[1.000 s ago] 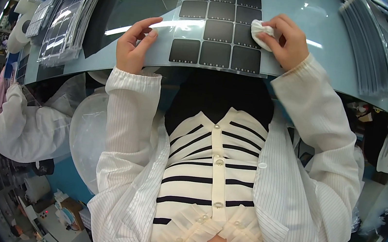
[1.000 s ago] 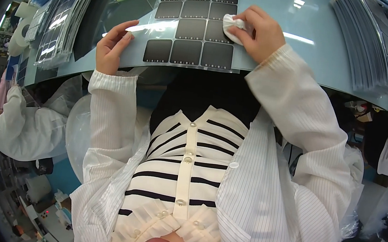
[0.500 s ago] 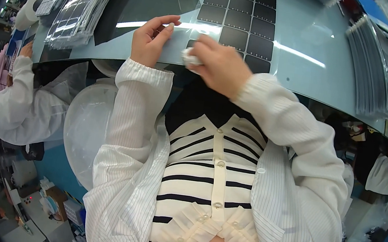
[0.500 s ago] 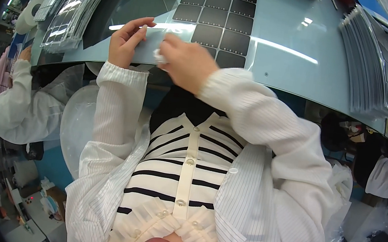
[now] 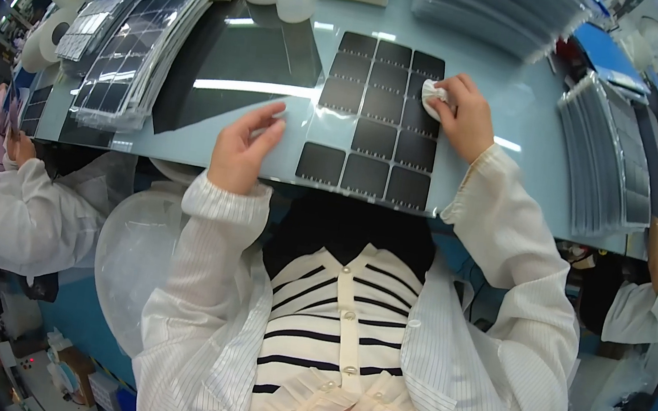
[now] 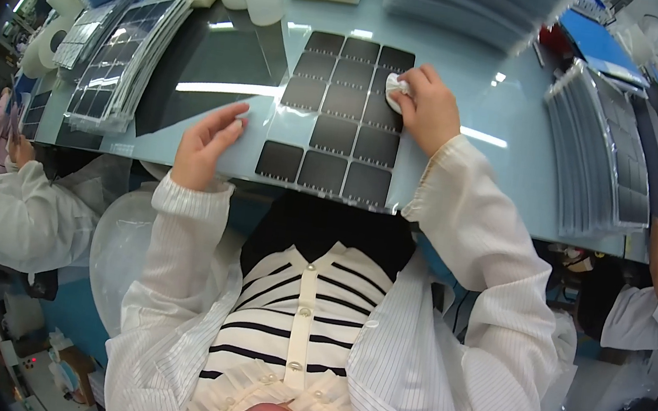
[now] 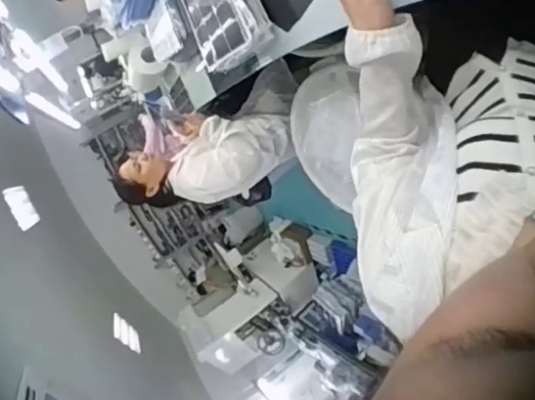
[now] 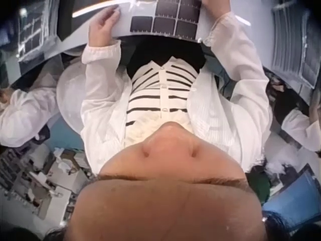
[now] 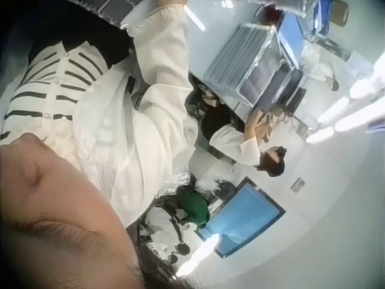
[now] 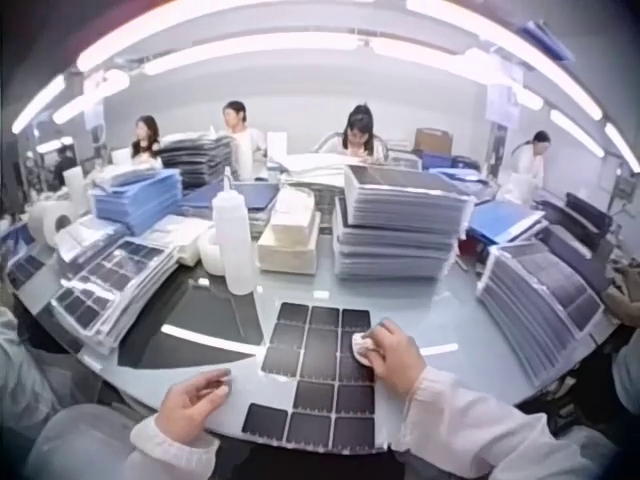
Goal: Cleaning and inspecting semiconductor wafers at an industrial workbench using solvent and wipes.
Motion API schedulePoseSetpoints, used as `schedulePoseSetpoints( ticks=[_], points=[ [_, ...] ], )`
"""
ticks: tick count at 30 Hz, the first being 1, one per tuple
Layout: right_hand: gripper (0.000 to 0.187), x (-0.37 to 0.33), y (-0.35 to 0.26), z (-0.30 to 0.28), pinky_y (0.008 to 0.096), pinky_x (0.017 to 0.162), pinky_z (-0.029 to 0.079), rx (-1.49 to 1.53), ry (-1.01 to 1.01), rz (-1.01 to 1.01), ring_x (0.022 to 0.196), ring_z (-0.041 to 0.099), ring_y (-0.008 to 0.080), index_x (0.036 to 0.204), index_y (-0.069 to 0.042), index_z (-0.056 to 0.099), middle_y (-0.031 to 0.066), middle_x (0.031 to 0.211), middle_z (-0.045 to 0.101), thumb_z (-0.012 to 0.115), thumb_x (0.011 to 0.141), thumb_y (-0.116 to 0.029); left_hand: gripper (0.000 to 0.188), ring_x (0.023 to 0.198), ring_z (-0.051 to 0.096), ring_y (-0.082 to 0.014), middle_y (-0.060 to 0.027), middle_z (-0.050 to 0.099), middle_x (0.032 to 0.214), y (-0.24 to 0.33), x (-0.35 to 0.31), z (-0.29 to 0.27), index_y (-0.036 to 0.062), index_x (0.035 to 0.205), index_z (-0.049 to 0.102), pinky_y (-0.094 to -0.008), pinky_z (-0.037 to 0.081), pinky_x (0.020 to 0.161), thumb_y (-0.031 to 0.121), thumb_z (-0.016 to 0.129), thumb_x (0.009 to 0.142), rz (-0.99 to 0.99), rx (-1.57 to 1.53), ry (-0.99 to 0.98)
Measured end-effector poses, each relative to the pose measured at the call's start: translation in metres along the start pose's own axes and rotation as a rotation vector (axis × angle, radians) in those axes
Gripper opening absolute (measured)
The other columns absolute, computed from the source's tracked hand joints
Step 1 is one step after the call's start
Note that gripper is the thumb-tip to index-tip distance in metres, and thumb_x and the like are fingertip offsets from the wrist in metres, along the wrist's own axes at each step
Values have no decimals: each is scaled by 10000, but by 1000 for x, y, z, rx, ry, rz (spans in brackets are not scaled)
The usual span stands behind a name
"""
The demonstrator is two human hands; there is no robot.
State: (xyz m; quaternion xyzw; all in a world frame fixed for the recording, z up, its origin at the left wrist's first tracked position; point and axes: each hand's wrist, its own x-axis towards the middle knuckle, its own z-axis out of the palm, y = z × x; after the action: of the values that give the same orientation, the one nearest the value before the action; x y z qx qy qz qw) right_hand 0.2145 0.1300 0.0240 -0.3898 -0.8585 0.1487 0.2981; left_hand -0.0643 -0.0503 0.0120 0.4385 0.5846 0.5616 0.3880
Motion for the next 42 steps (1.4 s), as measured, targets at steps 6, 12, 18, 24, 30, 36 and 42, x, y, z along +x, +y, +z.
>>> schedulePoseSetpoints(
  ticks=[6, 12, 18, 24, 30, 36, 42],
  points=[
    [216, -6, -57, 25, 368, 678, 481, 187, -288, -283, 815, 591, 337, 952, -29, 578, 134, 932, 550, 663, 757, -63, 656, 1248, 424, -252, -212, 446, 1330, 34, -22, 0, -98, 1375, 281, -334, 341, 1028, 197, 606, 887, -266, -164, -217],
    [186, 36, 72, -30, 377, 743, 475, -237, 89, 74, 860, 594, 322, 938, -41, 614, 126, 974, 561, 642, 756, -65, 714, 1118, 509, -202, -178, 492, 1250, 27, 8, 5, -102, 1383, 252, -304, 430, 911, 207, 638, 868, -310, -104, -250],
    [357, 24, 103, -86, 402, 784, 478, -486, 302, 329, 926, 588, 313, 1084, -40, 607, 130, 1057, 553, 683, 780, -210, 405, 551, 502, -92, -37, 576, 699, 18, 30, 25, 11, 1167, 588, -257, 426, 535, 150, 681, 799, 19, 606, -157],
    [538, 79, 39, -138, 375, 831, 466, -533, 621, -55, 1014, 554, 296, 1190, -28, 553, 127, 1105, 538, 682, 791, -365, 163, 575, 570, -169, -90, 565, 652, 14, 33, 25, -3, 967, 582, -300, 455, 556, 12, 571, 805, 227, 637, -44],
    [618, 155, 54, -172, 369, 949, 407, -682, 605, -217, 1160, 477, 292, 1224, -37, 538, 125, 1244, 514, 671, 782, -449, 128, 547, 588, -118, -103, 620, 805, 27, 27, -29, -22, 1021, 507, -230, 466, 453, -3, 456, 905, 102, 321, 56],
    [694, 178, 81, -159, 396, 1054, 327, -559, 162, -53, 1289, 379, 293, 1288, -67, 494, 114, 1377, 442, 621, 788, -532, 131, 515, 572, -131, -114, 627, 815, 8, -2, -122, -20, 1018, 494, -242, 486, 458, -10, 432, 903, -10, 286, 383],
    [257, 166, 87, -165, 352, 809, 492, -561, 377, -273, 932, 619, 284, 1059, -111, 658, 98, 1018, 665, 598, 812, -71, 228, 482, 563, -128, -98, 625, 773, -13, 22, -135, -24, 1101, 520, -251, 453, 434, -26, 450, 884, 70, 403, 511]
  ],
)
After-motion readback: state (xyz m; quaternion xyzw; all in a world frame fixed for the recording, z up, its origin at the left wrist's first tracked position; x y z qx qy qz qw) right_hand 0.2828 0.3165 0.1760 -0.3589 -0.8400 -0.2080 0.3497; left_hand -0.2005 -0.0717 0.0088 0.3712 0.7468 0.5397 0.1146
